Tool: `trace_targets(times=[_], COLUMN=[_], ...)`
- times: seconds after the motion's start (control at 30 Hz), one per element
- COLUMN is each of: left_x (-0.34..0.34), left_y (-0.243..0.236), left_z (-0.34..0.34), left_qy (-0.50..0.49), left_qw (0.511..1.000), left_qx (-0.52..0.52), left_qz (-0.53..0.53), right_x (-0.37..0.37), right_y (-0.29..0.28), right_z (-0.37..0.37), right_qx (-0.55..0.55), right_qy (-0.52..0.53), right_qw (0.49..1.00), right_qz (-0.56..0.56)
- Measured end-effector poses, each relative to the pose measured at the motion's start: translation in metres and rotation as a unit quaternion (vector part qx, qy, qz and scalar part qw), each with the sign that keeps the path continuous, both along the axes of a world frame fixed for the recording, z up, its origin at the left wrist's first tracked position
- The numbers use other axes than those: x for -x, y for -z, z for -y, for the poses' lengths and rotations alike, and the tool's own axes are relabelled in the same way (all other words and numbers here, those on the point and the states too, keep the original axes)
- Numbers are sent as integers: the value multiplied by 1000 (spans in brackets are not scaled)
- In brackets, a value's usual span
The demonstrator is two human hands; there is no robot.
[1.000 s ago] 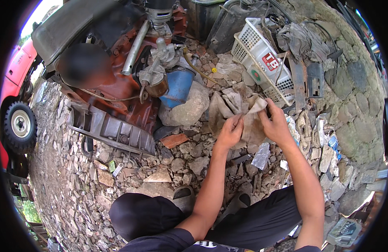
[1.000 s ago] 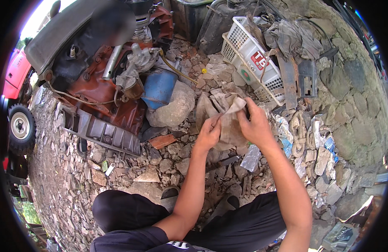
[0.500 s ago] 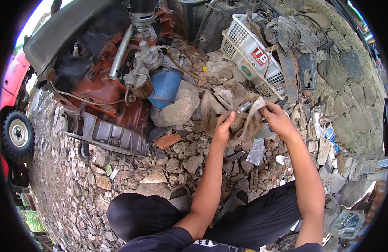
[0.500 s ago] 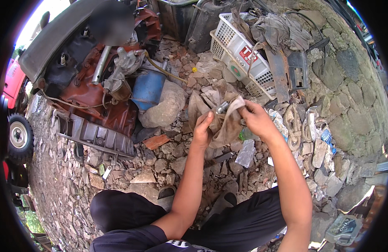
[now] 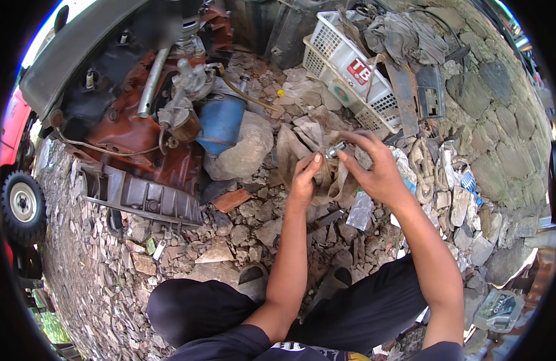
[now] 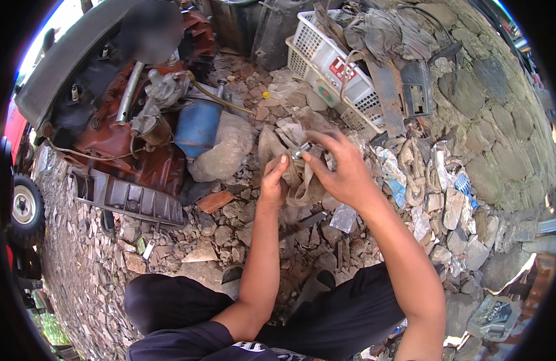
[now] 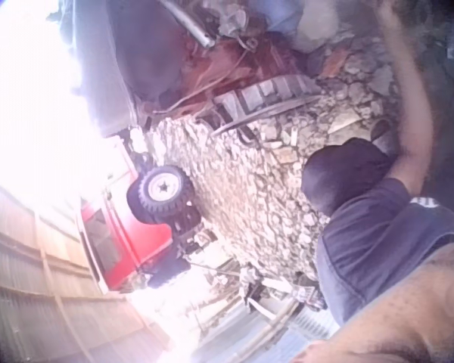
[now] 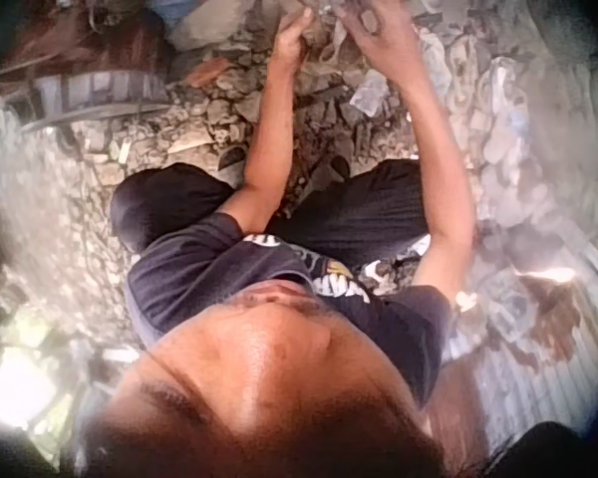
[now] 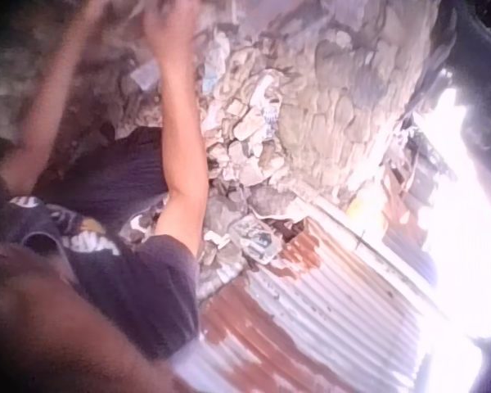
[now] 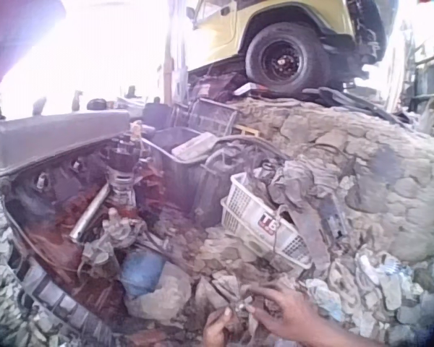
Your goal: The person wipes a spark plug with a cloth and then works on a car engine positioned on the ground, using a wrench to tighten bolts.
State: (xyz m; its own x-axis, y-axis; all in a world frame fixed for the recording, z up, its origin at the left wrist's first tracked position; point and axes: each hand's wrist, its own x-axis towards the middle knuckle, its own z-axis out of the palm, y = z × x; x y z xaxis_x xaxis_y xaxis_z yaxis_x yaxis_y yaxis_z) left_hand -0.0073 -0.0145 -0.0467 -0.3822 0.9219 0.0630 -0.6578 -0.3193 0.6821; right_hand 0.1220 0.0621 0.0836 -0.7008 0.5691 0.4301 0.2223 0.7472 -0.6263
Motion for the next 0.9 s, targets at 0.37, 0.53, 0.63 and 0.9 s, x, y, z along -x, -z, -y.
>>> trace_targets(times=[0.37,0.53,0.63,0.9], left_x=[18,24,23,20], left_y=[4,-13,-15,-15], left_z=[7,10,11,10], left_qy=[-43,-30,-62,-50], left_qw=[967,969,965,946], left_qx=[70,38,48,67], left_qz=[-241,-242,-251,-315], right_x=[3,4,6,8], right_y=[-2,1,-7,4], right_z=[-14,-13,-10,-17], right_qx=[123,81,116,148], right_qy=[-39,-70,-81,20], right_qw=[986,994,989,988], right_qz=[107,36,49,40])
